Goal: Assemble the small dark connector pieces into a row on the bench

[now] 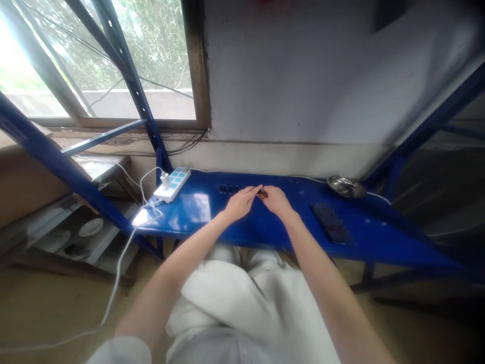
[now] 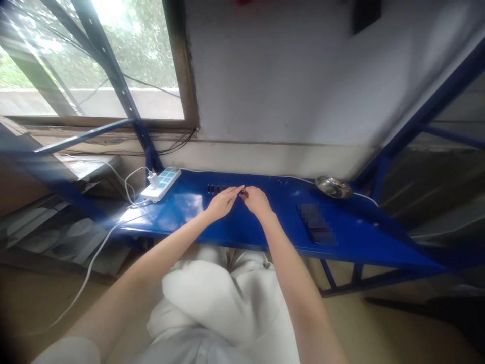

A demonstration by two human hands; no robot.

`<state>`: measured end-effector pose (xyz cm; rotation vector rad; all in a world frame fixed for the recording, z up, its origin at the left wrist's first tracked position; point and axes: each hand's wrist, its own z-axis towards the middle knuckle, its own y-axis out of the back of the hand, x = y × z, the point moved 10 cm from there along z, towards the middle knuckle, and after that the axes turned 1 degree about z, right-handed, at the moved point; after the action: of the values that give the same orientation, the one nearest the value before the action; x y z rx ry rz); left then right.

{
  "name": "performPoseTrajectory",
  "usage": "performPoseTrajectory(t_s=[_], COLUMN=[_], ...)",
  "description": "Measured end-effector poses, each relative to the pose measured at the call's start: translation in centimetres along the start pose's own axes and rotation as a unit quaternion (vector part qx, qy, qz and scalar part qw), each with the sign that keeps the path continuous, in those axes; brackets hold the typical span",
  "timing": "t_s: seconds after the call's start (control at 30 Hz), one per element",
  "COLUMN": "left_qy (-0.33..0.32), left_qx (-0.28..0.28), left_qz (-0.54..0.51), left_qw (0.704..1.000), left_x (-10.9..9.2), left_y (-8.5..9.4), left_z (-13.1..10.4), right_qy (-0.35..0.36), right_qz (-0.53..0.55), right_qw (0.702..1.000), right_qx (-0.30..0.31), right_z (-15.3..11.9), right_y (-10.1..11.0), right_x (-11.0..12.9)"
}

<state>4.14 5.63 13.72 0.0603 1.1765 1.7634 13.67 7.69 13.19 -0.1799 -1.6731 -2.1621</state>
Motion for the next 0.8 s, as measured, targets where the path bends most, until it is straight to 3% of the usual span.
performPoseTrajectory(t_s=[0.17, 0.33, 0.53, 0.8], left_qy=[0.001, 0.055, 0.157, 0.165], left_qx=[-0.016, -0.036, -0.142, -0.16], left_qz=[0.007, 0.004, -0.122, -0.167], left_qw=[1.0, 0.998, 0.97, 0.959], left_x=[0.1, 1.0, 2.5, 2.2], left_y=[1.2, 3.5, 7.0, 7.9], left_z=[-0.3, 0.2, 0.0, -0.2], right_qy=[0.034, 0.082, 0.027, 0.018], right_qz=[-0.037, 0.007, 0.013, -0.004], right_qw=[0.998, 0.997, 1.0, 1.0], right_qx=[0.025, 0.011, -0.006, -0.007], right_z=[-0.6, -0.8, -0.6, -0.1], right_y=[-0.3, 0.3, 1.0, 0.4], right_x=[1.7, 3.4, 2.9, 2.8])
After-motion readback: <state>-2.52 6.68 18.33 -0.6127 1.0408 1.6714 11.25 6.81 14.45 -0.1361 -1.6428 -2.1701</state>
